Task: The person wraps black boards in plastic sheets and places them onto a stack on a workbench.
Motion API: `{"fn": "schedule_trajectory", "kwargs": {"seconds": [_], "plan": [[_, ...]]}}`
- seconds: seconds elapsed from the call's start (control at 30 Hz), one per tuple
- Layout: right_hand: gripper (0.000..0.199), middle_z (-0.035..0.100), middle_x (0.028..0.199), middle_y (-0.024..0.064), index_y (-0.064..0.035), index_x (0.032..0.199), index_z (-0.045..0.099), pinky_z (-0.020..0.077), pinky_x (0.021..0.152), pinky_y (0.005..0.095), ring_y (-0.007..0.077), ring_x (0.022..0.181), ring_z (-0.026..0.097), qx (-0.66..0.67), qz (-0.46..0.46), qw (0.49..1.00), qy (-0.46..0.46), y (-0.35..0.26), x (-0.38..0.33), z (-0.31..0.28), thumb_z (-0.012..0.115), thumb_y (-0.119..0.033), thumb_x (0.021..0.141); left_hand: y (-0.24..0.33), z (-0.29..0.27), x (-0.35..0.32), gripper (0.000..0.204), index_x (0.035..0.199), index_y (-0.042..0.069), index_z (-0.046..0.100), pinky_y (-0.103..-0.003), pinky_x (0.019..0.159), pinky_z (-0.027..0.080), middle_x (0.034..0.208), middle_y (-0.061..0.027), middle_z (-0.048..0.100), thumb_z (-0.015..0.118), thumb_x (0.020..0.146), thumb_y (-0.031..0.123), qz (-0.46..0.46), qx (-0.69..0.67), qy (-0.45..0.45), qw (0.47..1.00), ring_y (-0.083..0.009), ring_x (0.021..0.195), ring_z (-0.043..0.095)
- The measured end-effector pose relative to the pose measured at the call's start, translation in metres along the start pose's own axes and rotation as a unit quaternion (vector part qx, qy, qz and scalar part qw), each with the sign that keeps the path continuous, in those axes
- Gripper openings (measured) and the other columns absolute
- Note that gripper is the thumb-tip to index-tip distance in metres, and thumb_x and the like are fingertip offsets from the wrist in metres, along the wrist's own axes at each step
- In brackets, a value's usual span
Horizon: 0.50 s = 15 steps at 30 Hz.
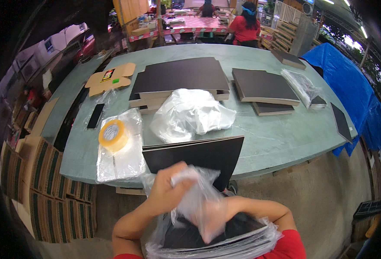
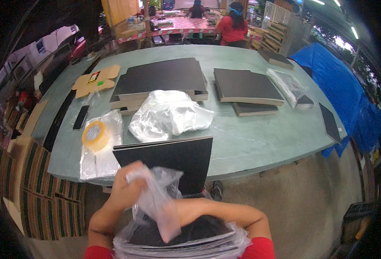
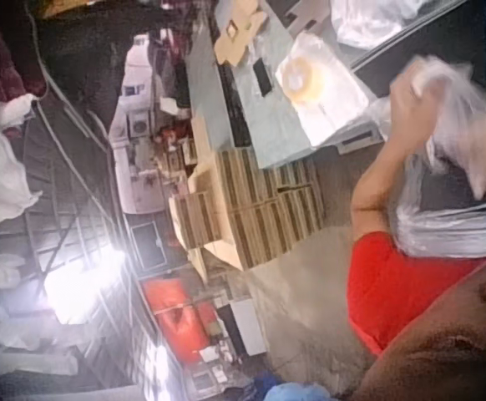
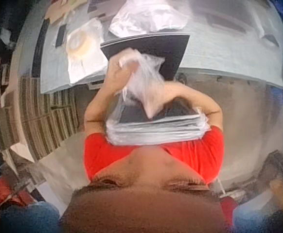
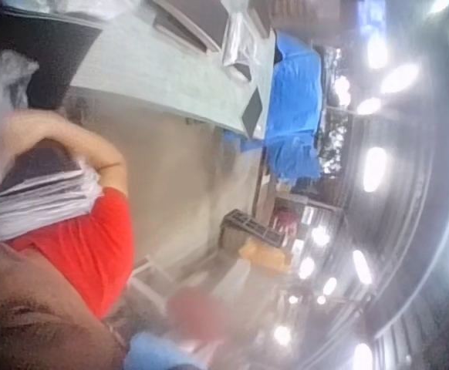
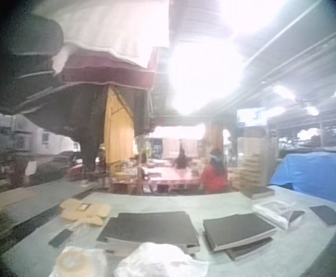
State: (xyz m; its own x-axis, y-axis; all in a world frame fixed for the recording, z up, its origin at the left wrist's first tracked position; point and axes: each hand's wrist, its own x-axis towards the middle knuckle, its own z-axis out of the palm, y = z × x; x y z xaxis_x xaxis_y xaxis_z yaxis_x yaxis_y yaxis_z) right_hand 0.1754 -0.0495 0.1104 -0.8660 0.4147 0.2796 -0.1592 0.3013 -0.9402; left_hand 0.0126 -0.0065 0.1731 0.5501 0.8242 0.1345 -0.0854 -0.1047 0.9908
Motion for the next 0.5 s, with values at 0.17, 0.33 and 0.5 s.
{"fn": "schedule_trajectory", "kwargs": {"seconds": [0.17, 0.33, 0.5], "plan": [[0.026, 0.059, 0.075, 0.0176, -0.0028, 0.087, 0.057, 0.0446, 0.066, 0.0400, 0.0348, 0.075, 0.057, -0.273, 0.269, 0.922, -0.048, -0.022, -0.002, -0.020, 0.062, -0.020, 0.068, -0.008, -0.013, -0.001, 0.012, 0.074, 0.001, 0.056, -0.020, 0.053, 0.037, 0.063, 0.0003, 0.052, 0.062, 0.074, 0.011, -0.006, -0.007, -0.067, 0.998, -0.0034, 0.062, 0.046], [0.024, 0.057, 0.068, 0.0117, -0.0015, 0.083, 0.055, 0.0459, 0.056, 0.0354, 0.0275, 0.060, 0.057, -0.222, -0.102, 0.958, 0.150, -0.051, -0.009, -0.048, 0.060, -0.023, 0.073, 0.000, -0.017, 0.008, 0.024, 0.084, -0.002, 0.059, -0.027, 0.060, 0.044, 0.072, -0.0062, 0.061, 0.067, 0.068, 0.015, -0.036, 0.182, -0.330, 0.926, -0.0138, 0.065, 0.056], [0.034, 0.058, 0.065, 0.0127, 0.0021, 0.079, 0.056, 0.0459, 0.053, 0.0335, 0.0268, 0.060, 0.058, 0.069, 0.241, 0.967, -0.048, -0.021, -0.036, -0.034, 0.058, -0.031, 0.076, -0.016, -0.053, 0.005, 0.020, 0.082, -0.002, 0.060, -0.027, 0.060, 0.045, 0.071, -0.0096, 0.061, 0.059, 0.075, 0.017, 0.002, -0.085, -0.215, 0.973, -0.0195, 0.064, 0.059]]}}
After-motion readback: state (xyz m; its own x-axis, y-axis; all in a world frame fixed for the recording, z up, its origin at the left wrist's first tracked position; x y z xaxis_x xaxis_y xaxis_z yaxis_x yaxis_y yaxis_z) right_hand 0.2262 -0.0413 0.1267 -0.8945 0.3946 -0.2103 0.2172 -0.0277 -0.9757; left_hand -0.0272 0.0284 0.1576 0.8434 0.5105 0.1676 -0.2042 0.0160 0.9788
